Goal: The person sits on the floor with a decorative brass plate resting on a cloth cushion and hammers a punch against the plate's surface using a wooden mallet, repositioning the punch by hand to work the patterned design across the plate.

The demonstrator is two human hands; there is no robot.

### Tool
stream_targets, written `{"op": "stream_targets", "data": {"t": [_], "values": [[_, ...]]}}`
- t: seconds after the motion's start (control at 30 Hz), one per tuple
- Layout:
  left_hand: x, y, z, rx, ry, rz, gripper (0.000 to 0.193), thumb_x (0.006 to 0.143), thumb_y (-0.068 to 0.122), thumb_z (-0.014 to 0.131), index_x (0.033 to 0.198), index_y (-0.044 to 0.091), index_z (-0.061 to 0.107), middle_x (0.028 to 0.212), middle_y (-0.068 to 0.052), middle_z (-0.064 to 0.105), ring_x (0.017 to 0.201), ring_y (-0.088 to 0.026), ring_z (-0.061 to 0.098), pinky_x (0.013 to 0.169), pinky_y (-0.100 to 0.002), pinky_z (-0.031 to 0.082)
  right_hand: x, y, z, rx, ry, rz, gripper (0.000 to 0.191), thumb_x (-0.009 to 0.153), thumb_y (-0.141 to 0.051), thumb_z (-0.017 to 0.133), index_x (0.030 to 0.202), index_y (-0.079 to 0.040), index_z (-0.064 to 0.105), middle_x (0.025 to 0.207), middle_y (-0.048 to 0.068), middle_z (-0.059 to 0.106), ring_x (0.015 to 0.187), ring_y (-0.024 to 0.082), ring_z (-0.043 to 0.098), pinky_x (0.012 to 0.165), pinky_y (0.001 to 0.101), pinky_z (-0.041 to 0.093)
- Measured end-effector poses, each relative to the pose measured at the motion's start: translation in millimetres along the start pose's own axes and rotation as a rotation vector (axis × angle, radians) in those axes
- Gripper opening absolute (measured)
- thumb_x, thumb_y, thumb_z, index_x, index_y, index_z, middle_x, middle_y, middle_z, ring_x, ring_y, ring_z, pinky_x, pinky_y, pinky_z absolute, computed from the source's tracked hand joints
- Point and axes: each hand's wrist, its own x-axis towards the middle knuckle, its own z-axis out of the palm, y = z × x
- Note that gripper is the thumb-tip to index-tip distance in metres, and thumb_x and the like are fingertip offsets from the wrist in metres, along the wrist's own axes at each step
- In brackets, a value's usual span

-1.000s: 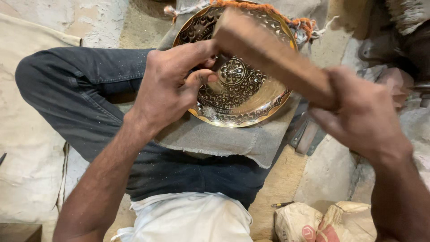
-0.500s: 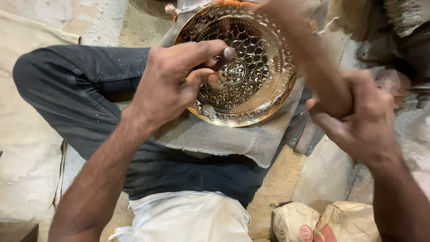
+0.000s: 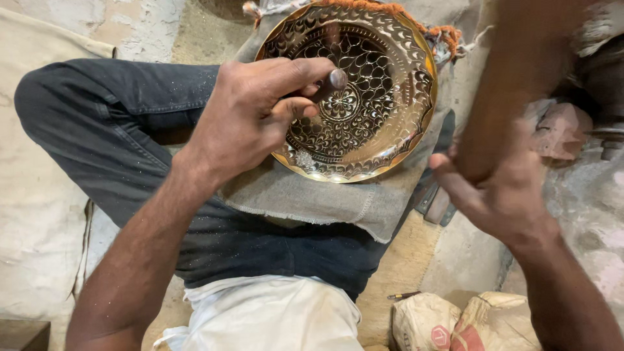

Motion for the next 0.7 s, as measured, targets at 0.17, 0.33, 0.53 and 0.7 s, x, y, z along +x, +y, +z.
{"op": "stream_targets", "data": {"t": [0.17, 0.33, 0.53, 0.7], "values": [[0.9, 2.1, -3.0, -0.044, -0.014, -0.007, 0.038, 0.098, -0.003, 0.072, 0.133, 0.008, 0.067, 0.109, -0.008, 0.077, 0.091, -0.015, 0.078, 0.083, -0.029, 0.067, 2.4, 2.1, 3.1, -0.331, -0.063, -0.071, 0.034, 0.092, -0.031, 0.071, 0.108, -0.009, 0.051, 0.086, 0.018, 0.066, 0.067, 0.026, 0.066, 0.057, 0.0333, 0.059], [2.9, 2.6, -3.6, -0.055, -0.002, 0.006, 0.04, 0.094, -0.006, 0.073, 0.132, 0.008, 0.068, 0.114, -0.009, 0.077, 0.095, -0.016, 0.077, 0.088, -0.03, 0.067, 1.3, 3.1, 5.8, -0.224, -0.042, -0.071, 0.05, 0.099, -0.032, 0.072, 0.124, 0.005, 0.05, 0.087, 0.021, 0.068, 0.065, 0.024, 0.068, 0.051, 0.0346, 0.059], [2.7, 2.3, -5.9, -0.06, 0.006, -0.005, 0.045, 0.092, -0.011, 0.072, 0.133, 0.007, 0.066, 0.115, -0.012, 0.076, 0.098, -0.019, 0.077, 0.089, -0.032, 0.066, 1.8, 3.0, 8.5, -0.207, -0.007, -0.212, 0.048, 0.099, -0.029, 0.07, 0.127, 0.001, 0.045, 0.088, 0.021, 0.066, 0.063, 0.022, 0.067, 0.047, 0.0317, 0.056], [2.9, 2.6, -8.0, -0.046, 0.004, -0.008, 0.045, 0.09, -0.011, 0.073, 0.132, 0.005, 0.067, 0.112, -0.013, 0.076, 0.096, -0.021, 0.077, 0.085, -0.032, 0.066, 0.7, 4.3, 6.2, -0.37, -0.132, -0.152, 0.046, 0.098, -0.032, 0.069, 0.125, -0.002, 0.046, 0.089, 0.022, 0.069, 0.061, 0.022, 0.068, 0.046, 0.0348, 0.059]]}}
